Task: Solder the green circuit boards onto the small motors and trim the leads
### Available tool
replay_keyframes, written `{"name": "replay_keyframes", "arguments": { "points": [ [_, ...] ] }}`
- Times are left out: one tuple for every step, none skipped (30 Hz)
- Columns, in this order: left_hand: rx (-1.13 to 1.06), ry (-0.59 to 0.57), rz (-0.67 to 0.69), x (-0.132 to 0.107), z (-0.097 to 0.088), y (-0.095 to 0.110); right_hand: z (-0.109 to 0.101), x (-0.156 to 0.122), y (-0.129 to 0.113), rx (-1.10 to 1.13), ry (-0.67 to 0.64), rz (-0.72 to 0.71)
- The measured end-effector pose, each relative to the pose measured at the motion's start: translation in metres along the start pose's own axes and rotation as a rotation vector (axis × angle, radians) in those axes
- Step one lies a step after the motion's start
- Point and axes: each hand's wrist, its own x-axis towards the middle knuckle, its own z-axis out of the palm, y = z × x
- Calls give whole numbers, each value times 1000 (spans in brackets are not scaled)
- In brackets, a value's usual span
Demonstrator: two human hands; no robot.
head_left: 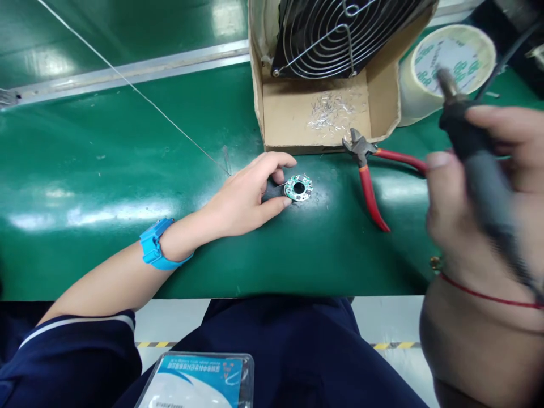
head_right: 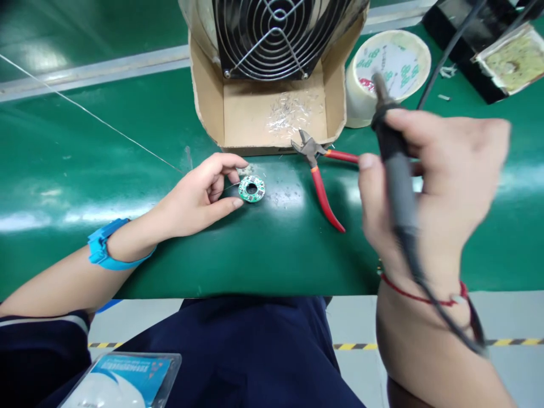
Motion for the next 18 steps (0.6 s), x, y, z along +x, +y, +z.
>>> {"name": "replay_keyframes", "arguments": {
  "points": [
    [16,-4,4,0,0,0,1,2,4,-28,22,-16],
    [43,-14,8,0,1,0,2,3,7,-48,29,-17],
    [80,-33,10,0,2,1,2,2,8,-53,15,-7],
    [121,-56,9,0,3,2,3,1,9,-42,-7,9],
    [165,-80,5,0,4,3,4,-1,10,-25,-23,26],
    [207,-96,0,0,5,4,5,-3,11,-15,-17,32],
    [242,-100,-4,1,6,5,6,-4,12,-11,19,27],
    [268,-96,-8,1,7,6,7,-5,14,-16,60,22],
    [283,-88,-13,1,7,7,8,-6,16,-31,80,26],
    [288,-78,-17,2,8,7,9,-5,18,-47,73,42],
    [289,-71,-19,2,9,7,9,-5,20,-49,41,69],
    [286,-65,-19,2,9,7,10,-4,22,-29,3,102],
    [283,-61,-16,2,9,7,10,-4,23,12,-26,136],
    [280,-55,-14,2,9,8,11,-5,24,70,-35,158],
    [273,-50,-13,2,9,8,12,-6,25,129,-26,169],
    [262,-45,-18,2,9,8,14,-7,25,182,-18,167],
    [245,-41,-28,1,9,9,16,-9,25,213,-34,144],
    [222,-36,-38,1,8,10,18,-10,24,211,-69,110]
  ]
}}
